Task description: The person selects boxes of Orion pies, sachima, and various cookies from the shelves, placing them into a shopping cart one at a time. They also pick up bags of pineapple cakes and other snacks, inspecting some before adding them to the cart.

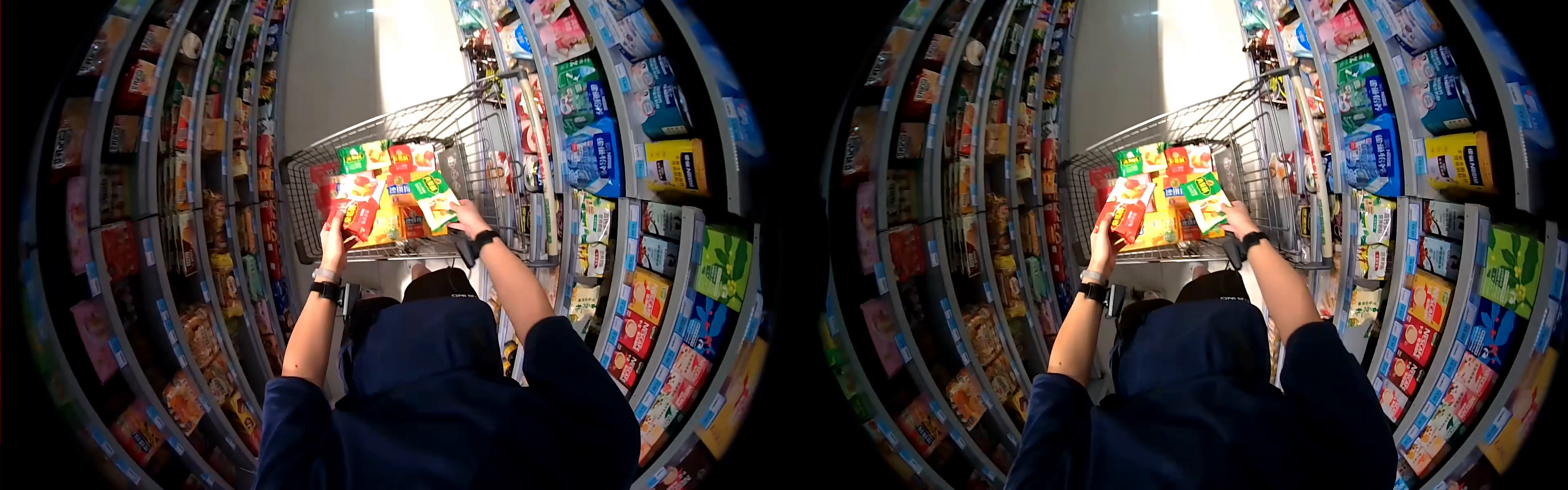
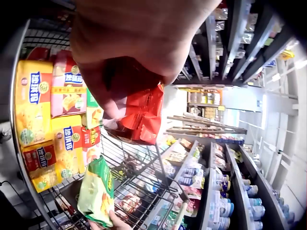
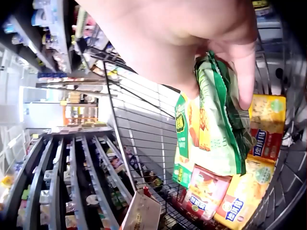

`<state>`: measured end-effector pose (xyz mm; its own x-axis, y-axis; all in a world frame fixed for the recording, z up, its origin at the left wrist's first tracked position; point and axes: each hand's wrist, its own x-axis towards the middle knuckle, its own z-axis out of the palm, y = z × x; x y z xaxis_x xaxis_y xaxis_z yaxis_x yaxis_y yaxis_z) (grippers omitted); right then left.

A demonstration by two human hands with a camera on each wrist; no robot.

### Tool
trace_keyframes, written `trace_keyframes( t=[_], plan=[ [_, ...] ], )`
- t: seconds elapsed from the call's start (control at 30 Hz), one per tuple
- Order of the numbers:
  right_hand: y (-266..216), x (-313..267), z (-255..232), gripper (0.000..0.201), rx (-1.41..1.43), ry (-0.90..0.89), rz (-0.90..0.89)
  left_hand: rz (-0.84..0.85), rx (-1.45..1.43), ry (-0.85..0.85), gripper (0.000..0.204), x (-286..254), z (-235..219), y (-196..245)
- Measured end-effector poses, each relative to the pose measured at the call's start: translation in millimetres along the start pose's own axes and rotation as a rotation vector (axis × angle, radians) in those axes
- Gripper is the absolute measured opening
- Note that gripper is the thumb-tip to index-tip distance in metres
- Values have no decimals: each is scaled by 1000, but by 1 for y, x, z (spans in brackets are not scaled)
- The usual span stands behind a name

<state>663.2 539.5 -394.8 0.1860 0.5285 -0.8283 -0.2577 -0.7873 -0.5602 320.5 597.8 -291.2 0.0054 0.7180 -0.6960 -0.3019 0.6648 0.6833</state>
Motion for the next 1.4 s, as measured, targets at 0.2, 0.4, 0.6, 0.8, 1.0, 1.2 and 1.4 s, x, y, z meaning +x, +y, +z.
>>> trace_keyframes(
  t=[0.2, 0.4, 0.6, 0.8, 1.0, 1.2, 1.4],
  plan=[
    [57, 83, 5, 38, -96, 142, 94, -47, -35, 177, 35, -7, -21, -33],
    [90, 135, -16, 46, -1246, -145, 37, -12, -61, 319, 33, -35, -59, -25],
    [28, 80, 32, 46, -941, 133, -247, 25, -48, 375, 35, -53, -77, -24],
    [15, 109, 58, 64, -1247, 112, -515, 29, 104, 319, 43, -73, -75, -27],
    [28, 116, 57, 75, -1415, -38, -109, 4, 162, 250, 35, -90, -74, -39],
    [22, 86, 84, 66, -1239, 202, -362, -19, 155, 218, 32, -91, -67, -50],
    [-21, 6, 142, 40, -131, -680, 37, -16, 62, 95, 32, -79, -50, -54]
  ],
)
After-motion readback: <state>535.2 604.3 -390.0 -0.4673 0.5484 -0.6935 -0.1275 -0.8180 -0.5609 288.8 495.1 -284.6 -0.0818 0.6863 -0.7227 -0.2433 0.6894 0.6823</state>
